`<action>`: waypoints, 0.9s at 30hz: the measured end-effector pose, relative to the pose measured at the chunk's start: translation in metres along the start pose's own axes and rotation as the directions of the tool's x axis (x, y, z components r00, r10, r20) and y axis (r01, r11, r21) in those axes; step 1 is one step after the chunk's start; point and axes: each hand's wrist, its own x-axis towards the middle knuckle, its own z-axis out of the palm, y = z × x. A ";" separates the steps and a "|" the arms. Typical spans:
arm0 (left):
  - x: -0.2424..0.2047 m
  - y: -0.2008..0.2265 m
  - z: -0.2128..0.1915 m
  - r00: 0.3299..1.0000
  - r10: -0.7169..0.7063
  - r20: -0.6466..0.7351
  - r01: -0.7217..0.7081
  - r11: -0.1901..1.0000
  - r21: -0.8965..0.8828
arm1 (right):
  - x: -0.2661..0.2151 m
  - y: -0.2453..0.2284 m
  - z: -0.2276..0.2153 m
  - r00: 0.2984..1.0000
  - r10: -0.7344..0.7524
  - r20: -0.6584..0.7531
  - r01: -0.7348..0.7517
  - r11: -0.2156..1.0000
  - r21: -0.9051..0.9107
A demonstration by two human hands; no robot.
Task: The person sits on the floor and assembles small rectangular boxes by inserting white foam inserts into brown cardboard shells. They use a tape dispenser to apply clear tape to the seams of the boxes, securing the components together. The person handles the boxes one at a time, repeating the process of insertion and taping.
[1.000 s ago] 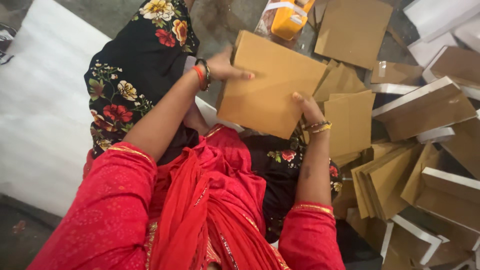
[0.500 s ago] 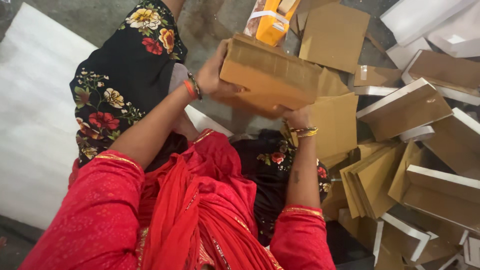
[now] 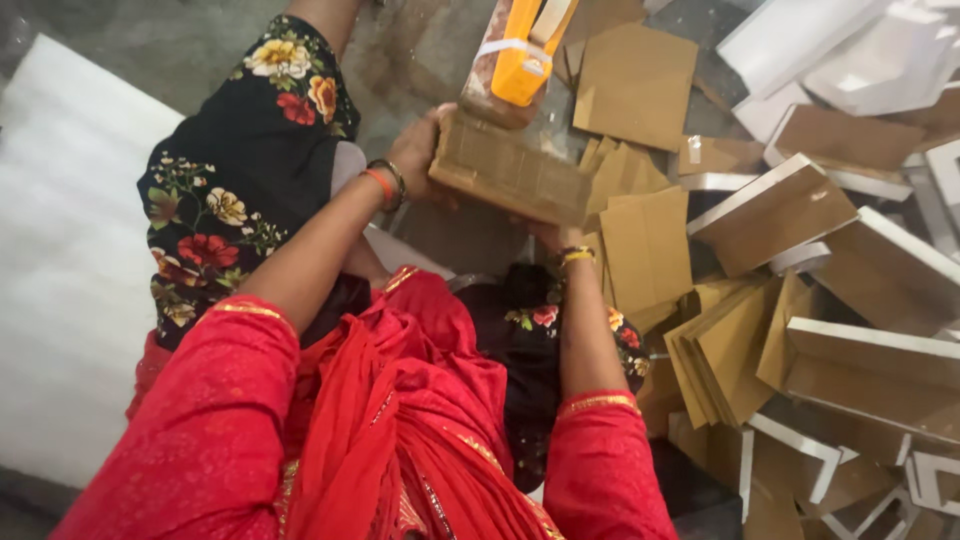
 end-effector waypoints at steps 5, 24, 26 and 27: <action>0.003 -0.002 -0.001 0.989 0.120 -0.085 -0.115 0.991 0.066 | 0.002 -0.026 -0.014 0.997 -0.064 0.034 0.060 0.993 0.104; -0.030 0.086 0.021 0.824 -0.557 0.103 0.069 -0.080 -0.994 | -0.051 -0.105 -0.120 0.921 -0.235 -0.310 0.217 -0.350 0.911; -0.048 0.094 0.040 0.740 -0.668 0.080 -0.026 -0.147 -0.989 | -0.049 -0.133 -0.102 0.956 -0.187 -0.227 0.144 -0.375 0.916; -0.057 0.096 0.050 0.698 -0.716 -0.010 -0.092 -0.076 -0.993 | -0.036 -0.147 -0.083 0.998 0.047 -0.032 0.042 -0.234 0.971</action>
